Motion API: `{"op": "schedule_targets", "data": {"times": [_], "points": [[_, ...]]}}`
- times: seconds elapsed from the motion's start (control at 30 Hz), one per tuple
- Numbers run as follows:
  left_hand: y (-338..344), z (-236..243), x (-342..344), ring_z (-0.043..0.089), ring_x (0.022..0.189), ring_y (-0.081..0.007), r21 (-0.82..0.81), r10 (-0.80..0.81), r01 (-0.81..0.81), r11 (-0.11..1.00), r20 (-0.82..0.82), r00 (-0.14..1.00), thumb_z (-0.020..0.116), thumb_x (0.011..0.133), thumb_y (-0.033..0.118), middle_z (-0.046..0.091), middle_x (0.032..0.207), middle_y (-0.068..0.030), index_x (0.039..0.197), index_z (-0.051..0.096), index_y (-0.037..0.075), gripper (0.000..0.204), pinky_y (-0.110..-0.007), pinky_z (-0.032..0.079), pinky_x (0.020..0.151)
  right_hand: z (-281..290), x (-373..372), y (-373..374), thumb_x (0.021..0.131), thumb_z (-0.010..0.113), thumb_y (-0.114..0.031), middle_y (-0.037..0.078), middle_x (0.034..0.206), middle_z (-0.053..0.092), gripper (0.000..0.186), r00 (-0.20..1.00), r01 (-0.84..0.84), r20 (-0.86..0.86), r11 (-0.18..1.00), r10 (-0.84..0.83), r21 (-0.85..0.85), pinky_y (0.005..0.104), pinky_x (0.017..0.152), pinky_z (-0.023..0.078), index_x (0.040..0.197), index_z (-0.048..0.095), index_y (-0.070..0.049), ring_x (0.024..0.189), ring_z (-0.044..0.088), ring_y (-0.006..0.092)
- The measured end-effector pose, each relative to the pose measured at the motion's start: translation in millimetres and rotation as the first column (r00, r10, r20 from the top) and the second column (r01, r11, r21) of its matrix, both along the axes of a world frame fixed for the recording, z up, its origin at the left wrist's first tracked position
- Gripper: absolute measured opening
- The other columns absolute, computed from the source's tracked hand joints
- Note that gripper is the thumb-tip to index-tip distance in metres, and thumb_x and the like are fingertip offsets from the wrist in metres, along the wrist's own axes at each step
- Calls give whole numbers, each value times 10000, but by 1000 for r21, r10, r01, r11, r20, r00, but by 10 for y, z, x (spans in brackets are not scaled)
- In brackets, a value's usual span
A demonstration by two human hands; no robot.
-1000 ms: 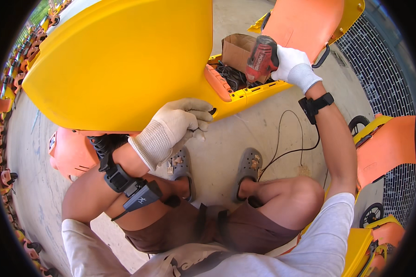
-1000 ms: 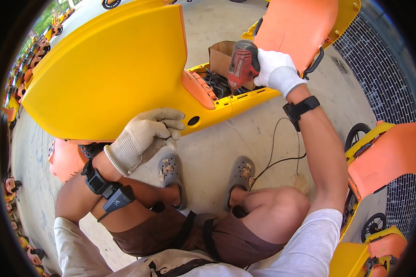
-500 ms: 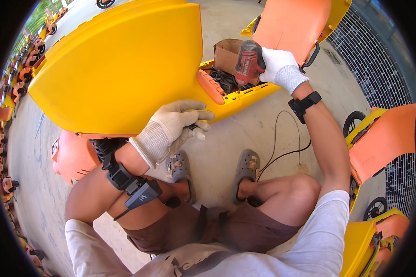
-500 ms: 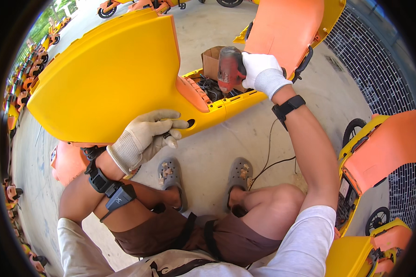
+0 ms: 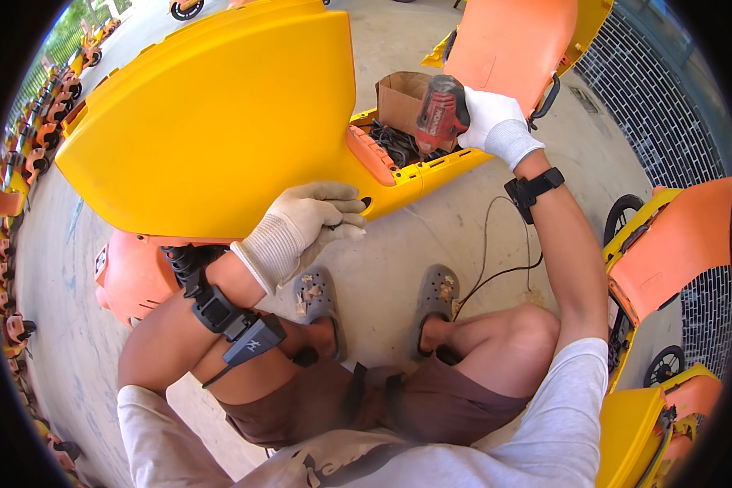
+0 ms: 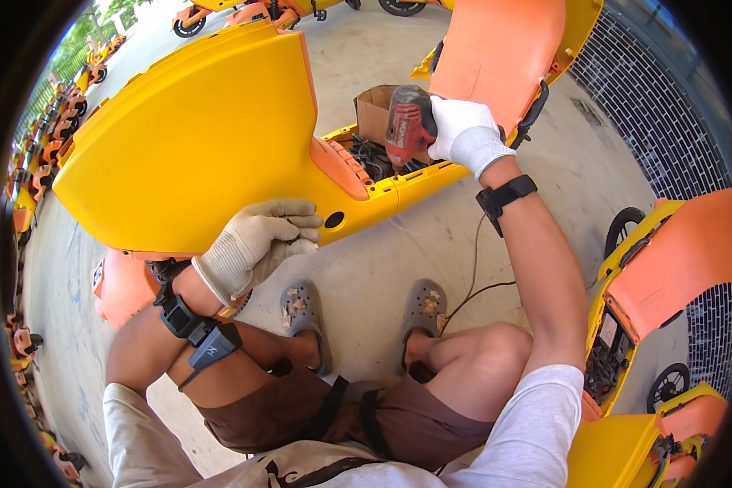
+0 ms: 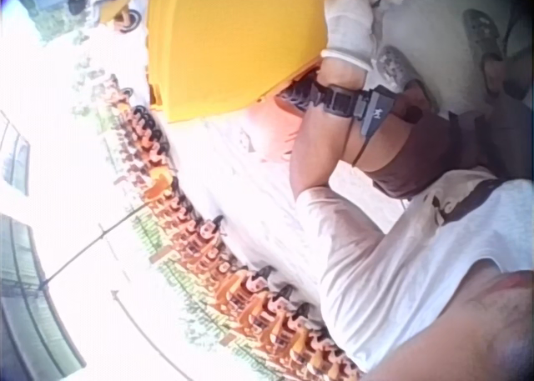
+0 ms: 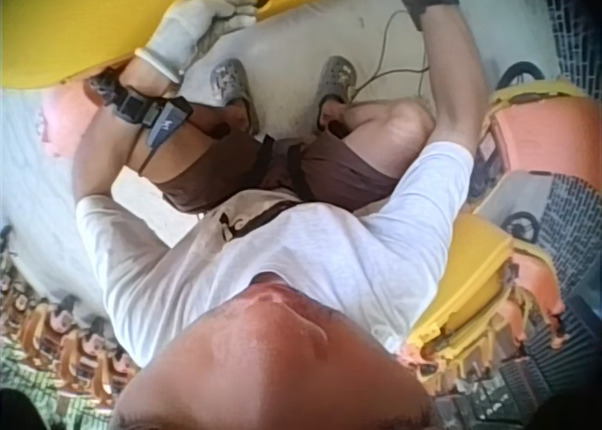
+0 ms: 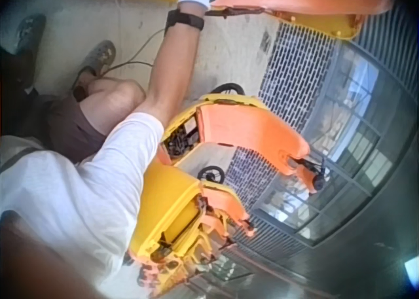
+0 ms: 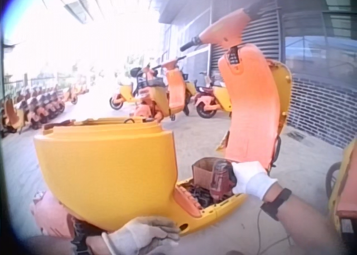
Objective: The person uses a power screwdriver to remove and install screws on the body panels of several electric scooters.
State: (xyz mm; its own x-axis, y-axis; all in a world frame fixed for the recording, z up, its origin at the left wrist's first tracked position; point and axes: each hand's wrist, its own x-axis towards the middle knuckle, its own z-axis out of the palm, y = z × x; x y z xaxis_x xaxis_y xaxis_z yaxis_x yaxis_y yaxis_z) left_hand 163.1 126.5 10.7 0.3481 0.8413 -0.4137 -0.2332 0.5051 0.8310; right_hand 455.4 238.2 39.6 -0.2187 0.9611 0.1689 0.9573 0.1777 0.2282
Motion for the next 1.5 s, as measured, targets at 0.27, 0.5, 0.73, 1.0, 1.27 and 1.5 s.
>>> {"op": "schedule_targets", "data": {"times": [0.27,0.5,0.73,1.0,1.27,1.5], "points": [[31,27,-115,599,621,-133,84,-154,156,984,-36,987,528,969,219,641,837,-102,1053,543,-47,279,-227,520,535,258,-26,-29,606,721,-318,145,946,681,497,967,163,-212,983,-142,88,379,808,517,1025,593,-83,921,649,308],[67,13,-123,530,578,-92,65,-31,30,997,3,1000,542,966,260,615,790,-46,1099,562,-29,319,-194,432,497,123,83,-457,674,808,-235,50,933,700,438,473,2,-867,983,158,181,276,797,494,1026,662,-20,842,635,114],[56,32,-162,580,681,-116,111,14,-44,993,254,967,489,987,226,635,1008,-121,1178,484,-27,317,-207,503,575,117,-218,-1035,732,781,-139,21,903,675,296,265,-2,-959,994,103,106,261,751,486,978,674,-12,804,600,85],[38,167,-140,532,551,-112,71,54,-71,995,226,973,500,980,322,613,740,-32,1007,530,28,297,-202,405,444,86,-473,-1181,690,802,-92,42,898,684,339,299,-31,-933,979,200,200,272,751,503,981,655,-1,806,615,95],[51,144,-139,531,656,-107,147,41,-110,983,411,911,515,976,195,620,898,-71,1106,519,4,232,-195,421,524,32,-490,-1162,679,791,-45,44,933,669,386,303,-57,-923,971,239,233,274,764,500,1028,632,-2,823,610,101],[32,140,-99,540,653,-131,174,5,-88,981,429,903,512,974,173,647,953,-99,1150,509,-5,251,-212,433,534,71,-493,-1207,665,818,-77,55,931,679,387,271,-26,-932,969,242,244,281,763,513,996,633,-1,830,628,108]]}}
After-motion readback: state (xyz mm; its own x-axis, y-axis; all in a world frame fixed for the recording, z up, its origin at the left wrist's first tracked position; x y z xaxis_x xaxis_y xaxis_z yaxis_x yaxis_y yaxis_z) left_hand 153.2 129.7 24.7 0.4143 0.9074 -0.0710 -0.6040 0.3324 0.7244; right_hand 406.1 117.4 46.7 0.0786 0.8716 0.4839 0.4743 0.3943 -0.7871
